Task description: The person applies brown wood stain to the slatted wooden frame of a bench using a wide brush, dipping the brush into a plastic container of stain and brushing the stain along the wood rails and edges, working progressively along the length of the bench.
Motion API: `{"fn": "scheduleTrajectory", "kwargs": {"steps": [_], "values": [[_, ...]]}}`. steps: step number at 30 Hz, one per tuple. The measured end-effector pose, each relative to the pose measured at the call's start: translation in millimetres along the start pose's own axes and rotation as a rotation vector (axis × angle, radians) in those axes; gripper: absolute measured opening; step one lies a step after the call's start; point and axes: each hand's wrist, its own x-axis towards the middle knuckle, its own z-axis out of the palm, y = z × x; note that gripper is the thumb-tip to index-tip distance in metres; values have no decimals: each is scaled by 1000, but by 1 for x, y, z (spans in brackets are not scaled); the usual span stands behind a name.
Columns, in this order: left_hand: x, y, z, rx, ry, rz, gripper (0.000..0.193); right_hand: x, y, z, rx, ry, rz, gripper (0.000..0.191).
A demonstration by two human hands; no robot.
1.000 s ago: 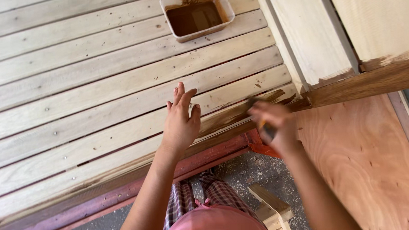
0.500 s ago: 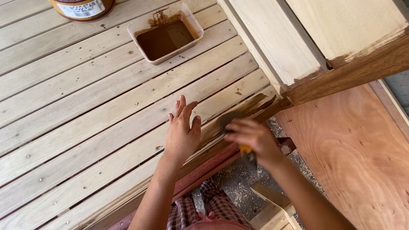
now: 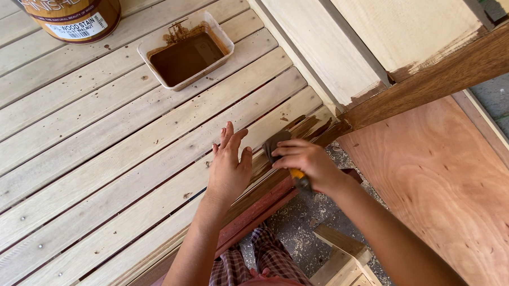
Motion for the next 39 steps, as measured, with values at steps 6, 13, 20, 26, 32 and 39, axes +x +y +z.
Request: {"fn": "scheduleTrajectory", "kwargs": {"steps": [6, 13, 20, 26, 32, 39], "values": [[0, -2, -3, -15, 15, -19, 42, 2, 30, -46, -225, 196, 210, 13], [-2, -4, -1, 15, -6, -45, 43, -28, 22, 6, -280, 210, -7, 19], [5, -7, 5, -13, -2, -9, 43, -10, 40, -11, -452, 458, 267, 29], [9, -5, 16, -18, -31, 9, 44, -13, 34, 43, -750, 502, 253, 50], [13, 5, 7, 30, -52, 21, 44, 11, 52, 37, -743, 503, 546, 55], [35, 36, 22, -41, -132, 147, 45, 11, 54, 28, -691, 438, 680, 56]]}}
